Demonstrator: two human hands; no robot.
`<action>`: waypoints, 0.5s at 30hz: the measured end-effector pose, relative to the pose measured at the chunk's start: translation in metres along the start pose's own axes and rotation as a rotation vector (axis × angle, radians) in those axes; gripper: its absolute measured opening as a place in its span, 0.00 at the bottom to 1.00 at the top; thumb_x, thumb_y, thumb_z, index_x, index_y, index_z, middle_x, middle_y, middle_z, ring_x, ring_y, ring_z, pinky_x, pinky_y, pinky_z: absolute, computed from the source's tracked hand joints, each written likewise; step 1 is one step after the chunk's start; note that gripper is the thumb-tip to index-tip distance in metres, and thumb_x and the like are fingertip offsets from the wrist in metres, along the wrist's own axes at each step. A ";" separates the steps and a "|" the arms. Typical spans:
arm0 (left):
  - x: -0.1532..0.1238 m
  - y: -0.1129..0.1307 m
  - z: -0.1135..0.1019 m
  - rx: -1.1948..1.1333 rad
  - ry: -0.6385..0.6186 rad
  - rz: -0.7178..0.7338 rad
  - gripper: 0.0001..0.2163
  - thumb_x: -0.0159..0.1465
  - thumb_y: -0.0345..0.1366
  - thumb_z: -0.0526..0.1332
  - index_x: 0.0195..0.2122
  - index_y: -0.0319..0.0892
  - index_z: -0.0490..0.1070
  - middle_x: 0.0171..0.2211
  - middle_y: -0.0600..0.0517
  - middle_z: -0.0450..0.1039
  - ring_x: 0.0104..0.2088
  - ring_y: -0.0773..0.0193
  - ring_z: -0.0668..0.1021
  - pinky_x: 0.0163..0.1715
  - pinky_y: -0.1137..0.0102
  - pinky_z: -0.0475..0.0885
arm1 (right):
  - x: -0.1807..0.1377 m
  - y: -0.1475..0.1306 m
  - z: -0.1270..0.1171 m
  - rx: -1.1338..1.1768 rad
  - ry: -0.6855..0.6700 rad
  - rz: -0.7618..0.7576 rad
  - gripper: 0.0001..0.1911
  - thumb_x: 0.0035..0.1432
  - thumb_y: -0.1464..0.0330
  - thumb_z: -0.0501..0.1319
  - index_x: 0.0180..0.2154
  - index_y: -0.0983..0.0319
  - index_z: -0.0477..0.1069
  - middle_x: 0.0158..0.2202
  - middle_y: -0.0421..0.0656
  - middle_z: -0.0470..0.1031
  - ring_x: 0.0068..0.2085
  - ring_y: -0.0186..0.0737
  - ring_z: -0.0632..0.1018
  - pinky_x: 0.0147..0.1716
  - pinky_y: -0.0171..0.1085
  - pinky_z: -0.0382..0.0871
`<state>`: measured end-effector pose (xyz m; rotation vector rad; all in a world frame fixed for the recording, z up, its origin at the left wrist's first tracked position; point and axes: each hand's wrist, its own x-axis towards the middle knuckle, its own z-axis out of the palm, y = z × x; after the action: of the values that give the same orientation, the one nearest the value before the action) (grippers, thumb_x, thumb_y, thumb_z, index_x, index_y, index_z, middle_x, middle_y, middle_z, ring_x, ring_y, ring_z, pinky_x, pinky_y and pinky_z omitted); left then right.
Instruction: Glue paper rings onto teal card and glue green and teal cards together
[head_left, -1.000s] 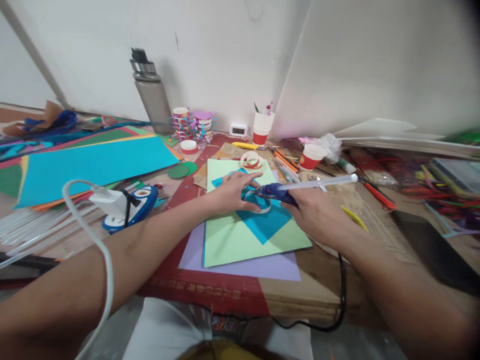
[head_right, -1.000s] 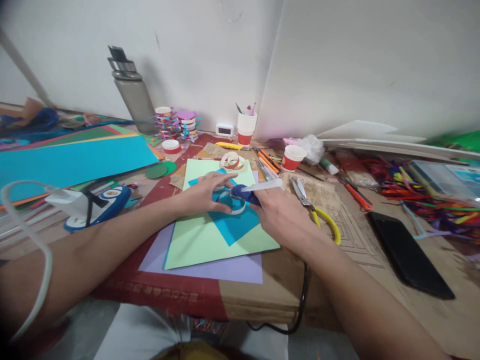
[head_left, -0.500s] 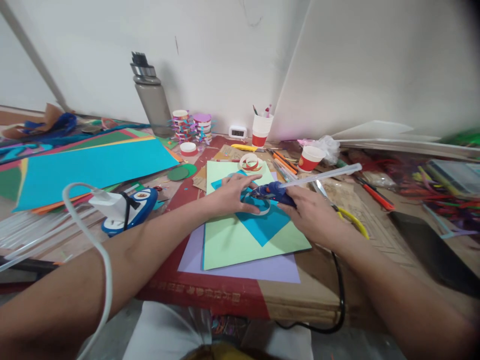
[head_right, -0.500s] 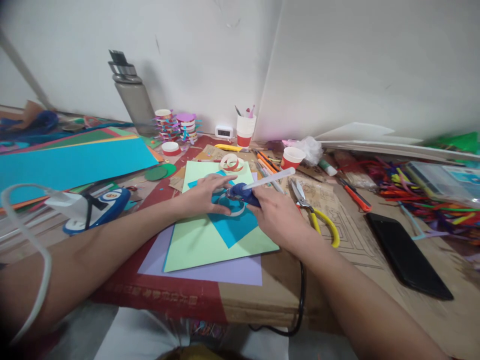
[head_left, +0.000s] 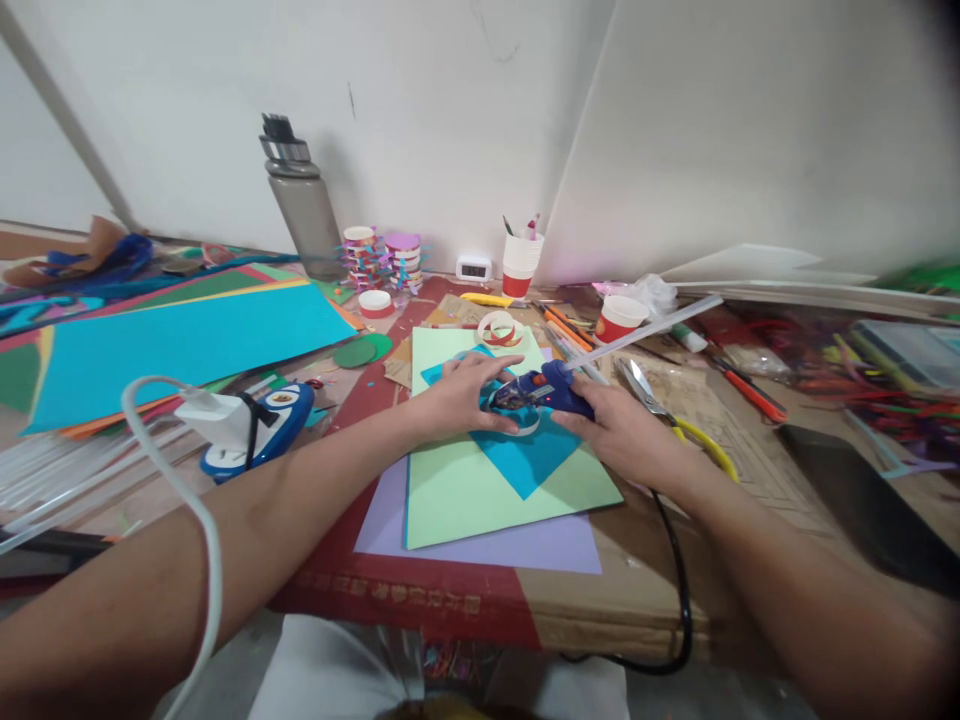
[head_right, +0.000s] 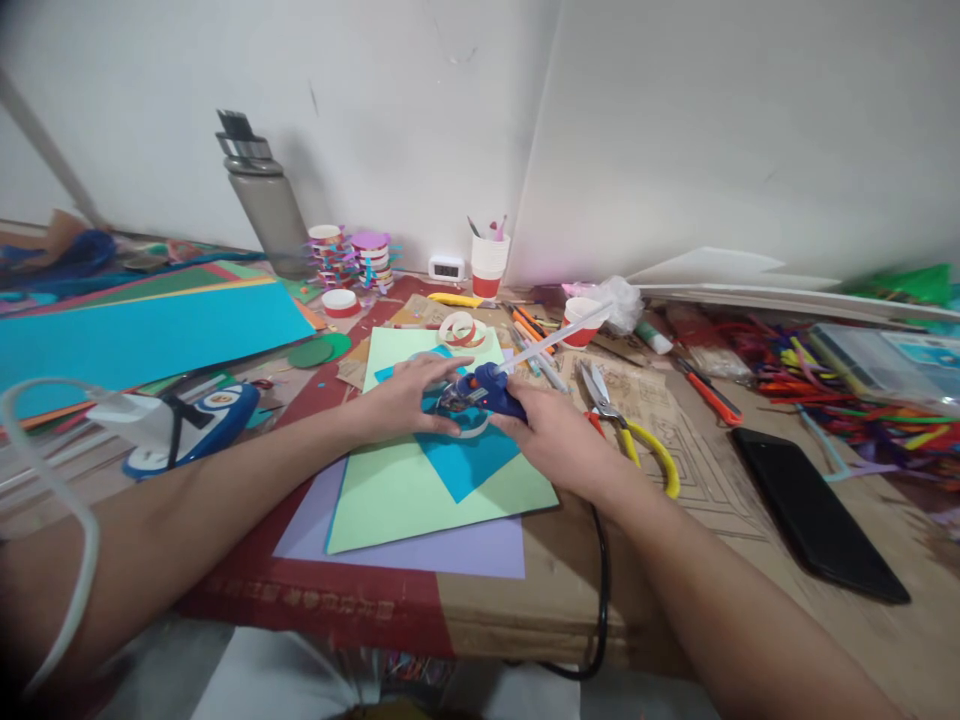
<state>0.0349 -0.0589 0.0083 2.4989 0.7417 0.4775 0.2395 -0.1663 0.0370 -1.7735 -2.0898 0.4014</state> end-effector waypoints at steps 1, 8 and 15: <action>0.000 0.000 0.000 -0.001 -0.001 0.002 0.41 0.49 0.51 0.68 0.62 0.50 0.54 0.50 0.47 0.69 0.54 0.50 0.65 0.52 0.58 0.57 | 0.000 0.001 -0.001 0.024 -0.005 0.003 0.18 0.59 0.60 0.54 0.47 0.64 0.68 0.46 0.50 0.74 0.45 0.48 0.74 0.43 0.42 0.66; 0.000 0.001 -0.002 0.005 -0.013 0.025 0.41 0.49 0.50 0.68 0.63 0.50 0.54 0.50 0.48 0.70 0.55 0.50 0.64 0.52 0.58 0.56 | 0.000 0.006 -0.006 0.113 -0.044 0.014 0.17 0.58 0.61 0.56 0.47 0.62 0.69 0.45 0.47 0.75 0.42 0.46 0.75 0.39 0.40 0.68; -0.001 0.000 -0.001 0.014 0.001 0.011 0.43 0.49 0.53 0.67 0.64 0.50 0.51 0.52 0.45 0.67 0.56 0.49 0.64 0.53 0.57 0.55 | 0.002 0.002 0.002 0.029 0.019 0.023 0.20 0.59 0.62 0.55 0.51 0.64 0.66 0.46 0.50 0.75 0.43 0.46 0.75 0.40 0.40 0.67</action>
<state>0.0339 -0.0590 0.0089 2.5172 0.7352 0.4795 0.2403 -0.1642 0.0345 -1.7795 -2.0417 0.4171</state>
